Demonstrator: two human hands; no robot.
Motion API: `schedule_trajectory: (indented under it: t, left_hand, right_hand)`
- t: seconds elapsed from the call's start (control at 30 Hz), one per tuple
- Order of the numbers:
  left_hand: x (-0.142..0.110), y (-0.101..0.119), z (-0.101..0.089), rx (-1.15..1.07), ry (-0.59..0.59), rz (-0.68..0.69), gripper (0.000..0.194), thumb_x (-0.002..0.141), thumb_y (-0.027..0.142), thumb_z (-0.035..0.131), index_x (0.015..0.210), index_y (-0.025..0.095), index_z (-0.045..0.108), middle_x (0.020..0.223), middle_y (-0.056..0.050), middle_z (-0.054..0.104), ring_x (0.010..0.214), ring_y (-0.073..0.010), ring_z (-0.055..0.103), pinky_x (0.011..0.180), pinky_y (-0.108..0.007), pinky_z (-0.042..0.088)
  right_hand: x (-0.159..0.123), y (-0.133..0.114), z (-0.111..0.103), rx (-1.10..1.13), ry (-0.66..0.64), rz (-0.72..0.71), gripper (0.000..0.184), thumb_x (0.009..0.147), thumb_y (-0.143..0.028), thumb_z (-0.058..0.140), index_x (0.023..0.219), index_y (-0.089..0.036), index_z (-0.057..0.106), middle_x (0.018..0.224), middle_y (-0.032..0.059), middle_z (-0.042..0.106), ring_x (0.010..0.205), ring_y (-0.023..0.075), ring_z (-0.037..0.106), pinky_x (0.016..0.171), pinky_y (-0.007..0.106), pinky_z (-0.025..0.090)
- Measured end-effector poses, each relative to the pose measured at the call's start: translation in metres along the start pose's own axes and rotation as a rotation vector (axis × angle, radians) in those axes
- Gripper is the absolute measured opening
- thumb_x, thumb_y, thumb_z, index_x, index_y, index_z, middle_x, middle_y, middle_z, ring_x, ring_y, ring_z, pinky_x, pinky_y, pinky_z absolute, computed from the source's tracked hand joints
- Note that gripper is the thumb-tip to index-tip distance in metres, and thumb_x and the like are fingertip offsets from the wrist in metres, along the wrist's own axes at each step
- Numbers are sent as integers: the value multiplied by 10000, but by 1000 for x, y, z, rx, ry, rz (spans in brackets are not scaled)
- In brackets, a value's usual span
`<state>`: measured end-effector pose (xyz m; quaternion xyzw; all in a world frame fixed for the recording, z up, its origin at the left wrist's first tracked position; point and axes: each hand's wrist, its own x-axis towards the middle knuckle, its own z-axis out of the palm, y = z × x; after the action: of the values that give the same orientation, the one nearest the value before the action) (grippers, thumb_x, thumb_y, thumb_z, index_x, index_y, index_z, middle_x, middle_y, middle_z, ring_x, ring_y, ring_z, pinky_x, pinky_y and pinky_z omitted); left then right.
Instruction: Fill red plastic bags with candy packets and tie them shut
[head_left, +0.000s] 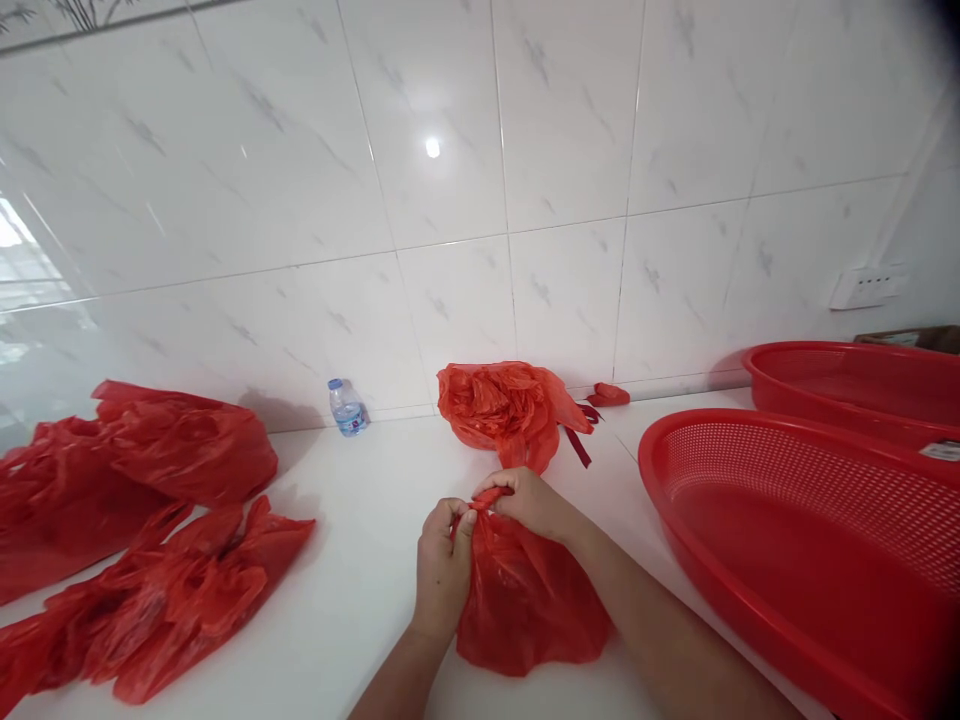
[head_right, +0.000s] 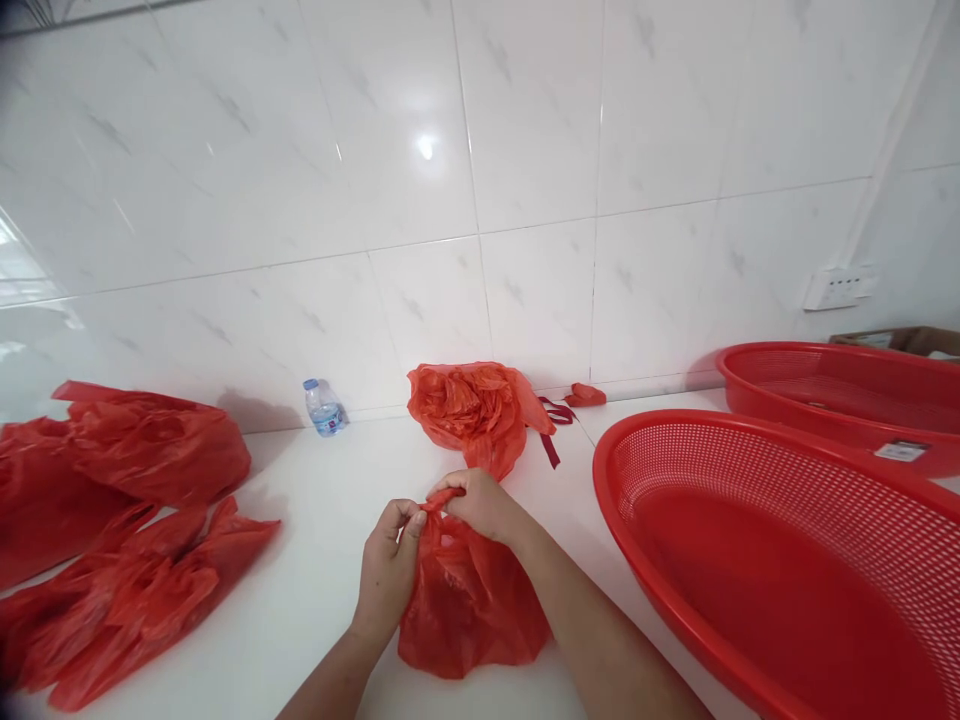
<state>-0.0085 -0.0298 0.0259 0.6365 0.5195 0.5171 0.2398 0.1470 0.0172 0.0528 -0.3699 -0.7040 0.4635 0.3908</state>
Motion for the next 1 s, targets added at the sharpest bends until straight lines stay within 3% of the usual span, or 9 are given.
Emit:
schedule_trajectory:
  t: [0.07, 0.13, 0.23, 0.33, 0.43, 0.53, 0.77, 0.87, 1.0]
  left_hand:
    - [0, -1, 0, 50, 18, 56, 157, 877, 348, 430, 778, 244, 495, 812, -18, 581, 794, -210, 541, 726, -335, 432]
    - [0, -1, 0, 111, 35, 153, 141, 887, 304, 413, 794, 239, 496, 919, -40, 591, 900, -221, 540, 833, -386, 418]
    - [-5, 1, 5, 220, -10, 332, 135, 891, 237, 398, 792, 227, 490, 1048, -68, 575, 1059, -234, 497, 993, -482, 306]
    - [-16, 10, 13, 277, -150, 518, 128, 877, 171, 401, 784, 224, 472, 1003, -68, 589, 1020, -222, 519, 1035, -534, 241]
    - [-29, 23, 23, 207, -291, 695, 131, 852, 106, 414, 802, 218, 457, 955, -68, 590, 907, -193, 542, 901, -437, 415]
    - [-40, 36, 28, 138, -355, 816, 144, 835, 69, 423, 838, 207, 460, 917, -77, 594, 865, -185, 549, 781, -360, 479]
    - [-51, 50, 33, 70, -189, 982, 92, 896, 246, 455, 854, 171, 488, 856, -70, 644, 812, -155, 599, 746, -288, 498]
    - [-44, 54, 29, 44, -179, 874, 305, 900, 458, 417, 936, 174, 521, 955, -84, 659, 901, -164, 605, 847, -314, 484]
    - [-29, 55, 15, 113, -241, 513, 578, 844, 551, 455, 1305, 206, 402, 1336, -135, 470, 1246, -256, 420, 1020, -445, 377]
  right_hand:
    - [0, 3, -5, 223, -83, 49, 274, 702, -235, 577, 951, -191, 682, 780, 4, 659, 682, 122, 565, 669, 253, 428]
    - [2, 9, -10, 304, -41, 74, 312, 733, -315, 565, 987, -167, 670, 781, 16, 661, 677, 119, 569, 674, 257, 440]
    - [8, 27, -16, 108, 188, 77, 302, 742, -347, 543, 912, -143, 687, 759, 32, 674, 666, 129, 577, 679, 271, 453]
    - [15, 52, -23, -70, 340, 104, 225, 706, -227, 520, 820, -141, 693, 734, 40, 686, 673, 149, 592, 704, 291, 462]
    - [16, 74, -33, -149, 398, 140, 227, 693, -155, 471, 760, -155, 688, 736, 43, 698, 703, 161, 618, 737, 296, 468]
    - [14, 84, -42, -217, 396, 146, 233, 695, -146, 469, 763, -164, 691, 821, 49, 715, 809, 163, 642, 800, 279, 462]
    - [10, 86, -46, -294, 328, 141, 244, 703, -219, 470, 790, -156, 690, 917, 90, 710, 923, 210, 632, 885, 322, 431]
    - [10, 93, -45, -291, 285, 139, 270, 714, -274, 498, 898, -197, 679, 967, 54, 701, 934, 208, 624, 857, 317, 443]
    - [10, 102, -47, -186, 251, 156, 481, 716, -408, 571, 1150, -201, 581, 1016, 67, 678, 892, 215, 628, 778, 322, 473]
